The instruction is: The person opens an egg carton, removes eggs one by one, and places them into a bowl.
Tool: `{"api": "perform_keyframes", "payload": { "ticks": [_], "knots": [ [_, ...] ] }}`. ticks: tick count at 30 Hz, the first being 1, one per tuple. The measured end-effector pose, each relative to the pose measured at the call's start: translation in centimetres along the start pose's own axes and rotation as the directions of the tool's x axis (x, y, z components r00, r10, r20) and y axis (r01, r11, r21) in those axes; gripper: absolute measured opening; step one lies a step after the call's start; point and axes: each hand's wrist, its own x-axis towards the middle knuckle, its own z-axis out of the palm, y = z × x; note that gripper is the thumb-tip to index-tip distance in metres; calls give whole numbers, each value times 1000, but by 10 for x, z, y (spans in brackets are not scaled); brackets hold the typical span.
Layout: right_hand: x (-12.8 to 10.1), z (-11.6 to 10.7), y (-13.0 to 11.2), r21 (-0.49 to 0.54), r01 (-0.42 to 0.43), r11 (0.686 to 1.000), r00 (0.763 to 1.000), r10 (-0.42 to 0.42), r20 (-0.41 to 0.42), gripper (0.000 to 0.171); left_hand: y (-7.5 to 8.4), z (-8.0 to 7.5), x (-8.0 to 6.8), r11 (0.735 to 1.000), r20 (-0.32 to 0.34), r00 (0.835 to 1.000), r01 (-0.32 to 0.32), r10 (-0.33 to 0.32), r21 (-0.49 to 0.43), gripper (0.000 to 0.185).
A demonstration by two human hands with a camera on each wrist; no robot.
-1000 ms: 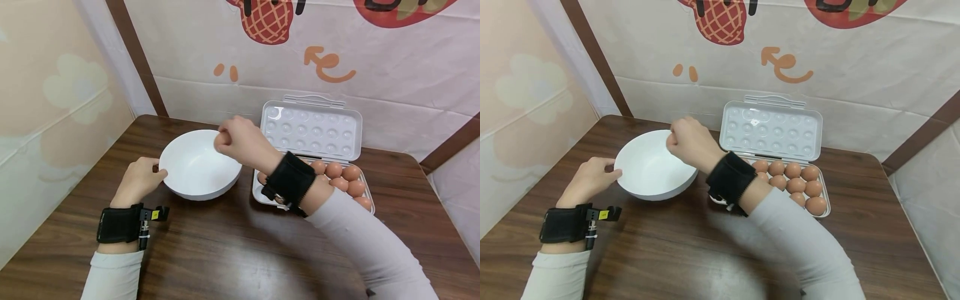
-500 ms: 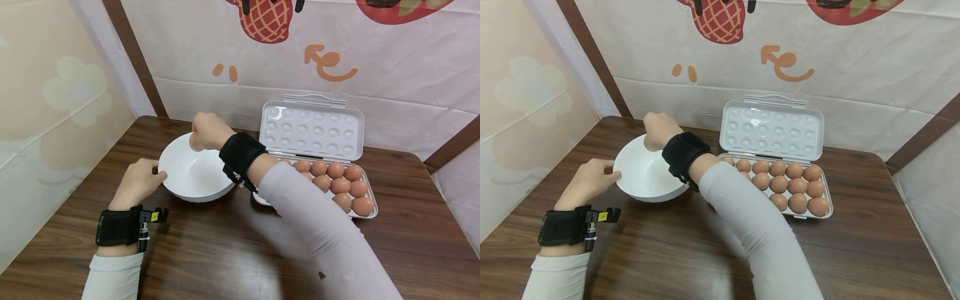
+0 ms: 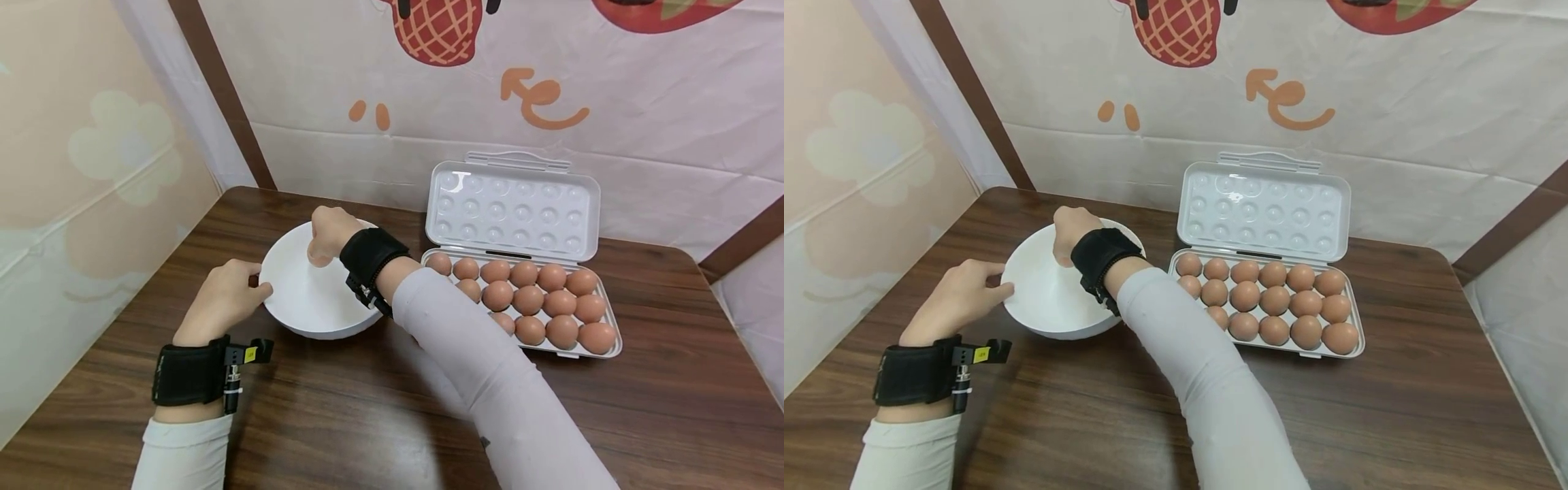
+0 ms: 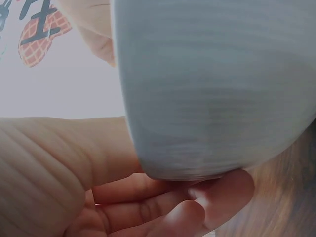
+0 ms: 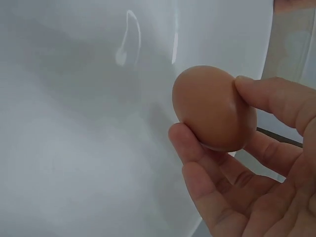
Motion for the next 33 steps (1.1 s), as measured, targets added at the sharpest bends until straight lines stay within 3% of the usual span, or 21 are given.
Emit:
{"api": "perform_keyframes", "payload": {
  "ticks": [13, 25, 33],
  "knots": [
    [5, 16, 11, 3, -14, 1000, 999, 14, 32, 8, 6, -3, 0, 1000, 29, 1000, 2, -2, -3, 35],
    [-5, 17, 13, 12, 10, 1000, 1000, -10, 29, 16, 3, -3, 0, 1000, 33, 999, 14, -14, 11, 40],
    [-2, 13, 15, -40, -24, 999, 996, 28, 87, 27, 2, -2, -1, 1000, 25, 1000, -4, 4, -3, 37]
  ]
}}
